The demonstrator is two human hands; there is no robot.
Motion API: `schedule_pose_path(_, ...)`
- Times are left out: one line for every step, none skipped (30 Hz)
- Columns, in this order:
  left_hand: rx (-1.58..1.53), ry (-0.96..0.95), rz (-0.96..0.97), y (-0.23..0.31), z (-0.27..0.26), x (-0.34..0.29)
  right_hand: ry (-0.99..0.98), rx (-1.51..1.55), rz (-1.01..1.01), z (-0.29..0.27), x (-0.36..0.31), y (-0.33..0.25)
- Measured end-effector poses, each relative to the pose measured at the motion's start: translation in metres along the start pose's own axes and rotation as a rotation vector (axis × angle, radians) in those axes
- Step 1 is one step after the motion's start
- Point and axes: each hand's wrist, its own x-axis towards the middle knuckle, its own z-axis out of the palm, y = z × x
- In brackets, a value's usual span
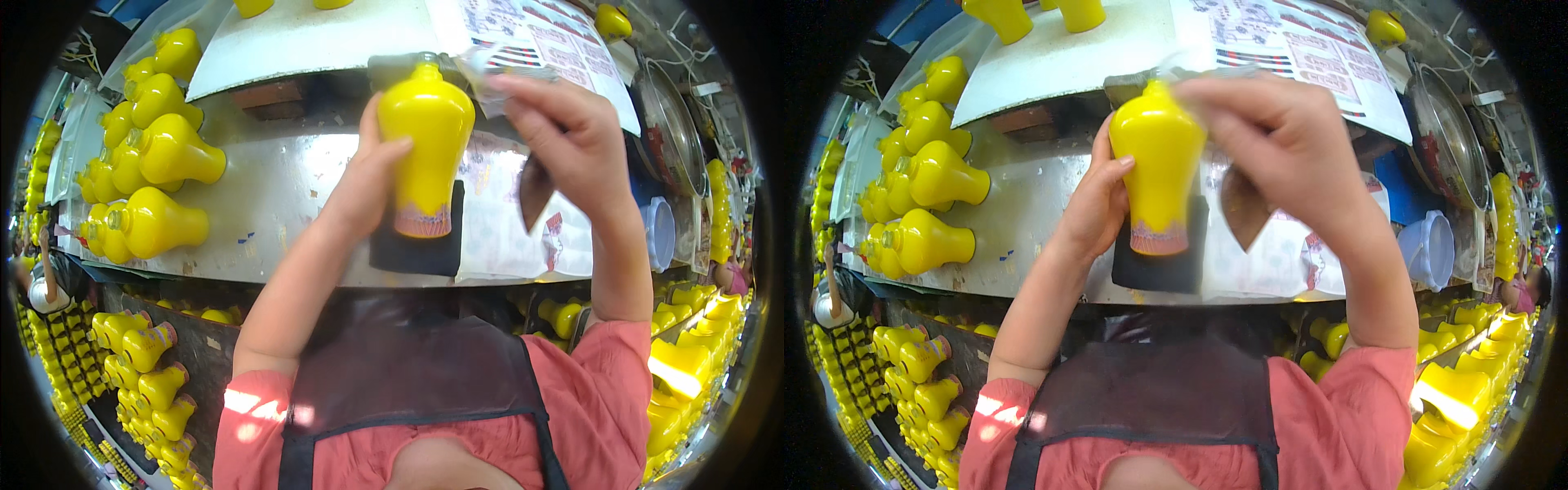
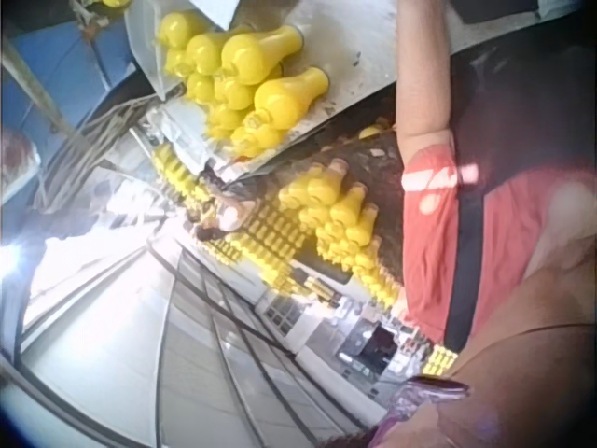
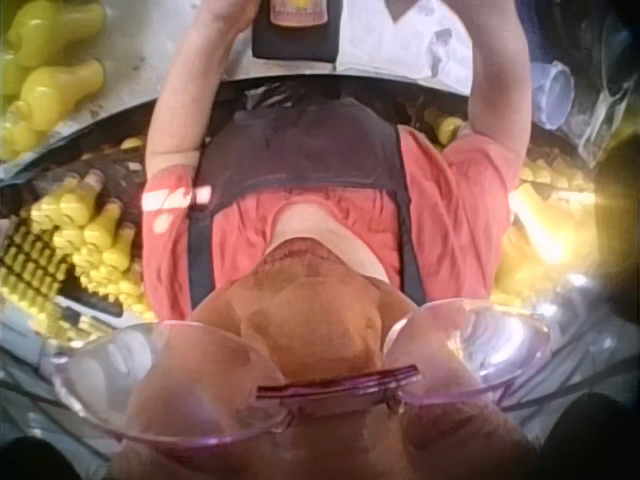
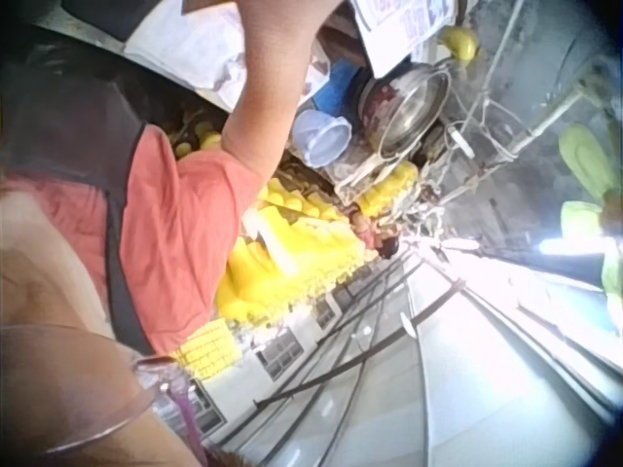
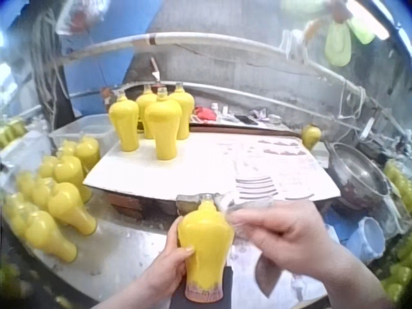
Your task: The person applies a paper label to the neck of a yellow bottle, smooths it around the circumference, and places the labeled bottle on a metal table among many similar bottles. The person repeats this process with another bottle.
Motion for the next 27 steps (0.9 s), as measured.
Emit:
schedule_pose_path(-0.032,0.012,0.006,0.002,0.002,0.0,0.02,-0.301,-0.283,0.006,0.01,-0.002)
schedule_pose_path(-0.061,0.04,-0.001,0.005,0.003,0.001,-0.014,-0.439,-0.364,0.014,0.011,-0.005)
schedule_pose_path(-0.087,0.065,-0.022,0.008,0.004,0.002,-0.072,-0.581,-0.402,0.021,0.008,-0.008)
schedule_pose_path(-0.099,0.064,0.027,0.011,0.004,0.003,-0.104,-0.698,-0.522,0.026,0.004,-0.008)
schedule_pose_path(-0.109,0.06,0.062,0.015,0.003,0.004,-0.112,-0.744,-0.636,0.033,0.001,-0.005)
schedule_pose_path(-0.112,0.053,0.106,0.018,0.002,0.006,-0.173,-0.755,-0.62,0.038,-0.006,-0.002)
schedule_pose_path(-0.027,0.085,0.104,0.019,0.001,0.008,-0.213,-0.756,-0.636,0.041,-0.012,0.002)
schedule_pose_path(0.065,0.114,0.109,0.02,0.0,0.011,-0.233,-0.786,-0.646,0.043,-0.017,0.006)
schedule_pose_path(0.154,0.126,0.15,0.02,-0.001,0.014,-0.236,-0.791,-0.65,0.046,-0.023,0.009)
schedule_pose_path(0.404,0.156,0.199,0.02,-0.004,0.018,-0.231,-0.789,-0.654,0.048,-0.027,0.013)
schedule_pose_path(0.478,0.16,0.2,0.018,-0.005,0.02,-0.226,-0.795,-0.656,0.05,-0.031,0.016)
schedule_pose_path(0.548,0.153,0.235,0.015,-0.006,0.021,-0.214,-0.789,-0.661,0.051,-0.035,0.019)
schedule_pose_path(0.618,0.147,0.269,0.011,-0.007,0.022,-0.203,-0.79,-0.664,0.053,-0.038,0.022)
schedule_pose_path(0.641,0.167,0.322,0.007,-0.008,0.022,-0.199,-0.796,-0.676,0.054,-0.041,0.025)
schedule_pose_path(0.665,0.188,0.375,0.002,-0.008,0.021,-0.197,-0.797,-0.665,0.055,-0.044,0.027)
schedule_pose_path(0.688,0.209,0.427,-0.003,-0.008,0.02,-0.204,-0.801,-0.663,0.055,-0.048,0.03)
schedule_pose_path(0.704,0.213,0.451,-0.007,-0.009,0.02,-0.212,-0.805,-0.661,0.056,-0.052,0.032)
schedule_pose_path(0.719,0.219,0.474,-0.01,-0.01,0.019,-0.224,-0.803,-0.65,0.056,-0.058,0.034)
schedule_pose_path(0.735,0.225,0.497,-0.013,-0.011,0.019,-0.235,-0.8,-0.639,0.056,-0.063,0.035)
schedule_pose_path(0.747,0.221,0.486,-0.016,-0.013,0.018,-0.242,-0.79,-0.631,0.056,-0.069,0.037)
schedule_pose_path(0.758,0.217,0.474,-0.018,-0.015,0.017,-0.238,-0.766,-0.634,0.055,-0.074,0.038)
schedule_pose_path(0.769,0.211,0.461,-0.02,-0.017,0.016,-0.23,-0.734,-0.639,0.055,-0.079,0.04)
schedule_pose_path(0.76,0.193,0.461,-0.021,-0.019,0.015,-0.193,-0.694,-0.658,0.055,-0.082,0.04)
schedule_pose_path(0.752,0.173,0.461,-0.023,-0.023,0.011,-0.176,-0.645,-0.635,0.054,-0.084,0.04)
schedule_pose_path(0.748,0.151,0.457,-0.024,-0.025,0.008,-0.168,-0.6,-0.499,0.054,-0.084,0.039)
schedule_pose_path(0.761,0.132,0.441,-0.027,-0.027,0.005,-0.099,-0.522,-0.374,0.056,-0.08,0.039)
schedule_pose_path(0.777,0.113,0.423,-0.029,-0.028,0.0,-0.028,-0.442,-0.255,0.058,-0.075,0.037)
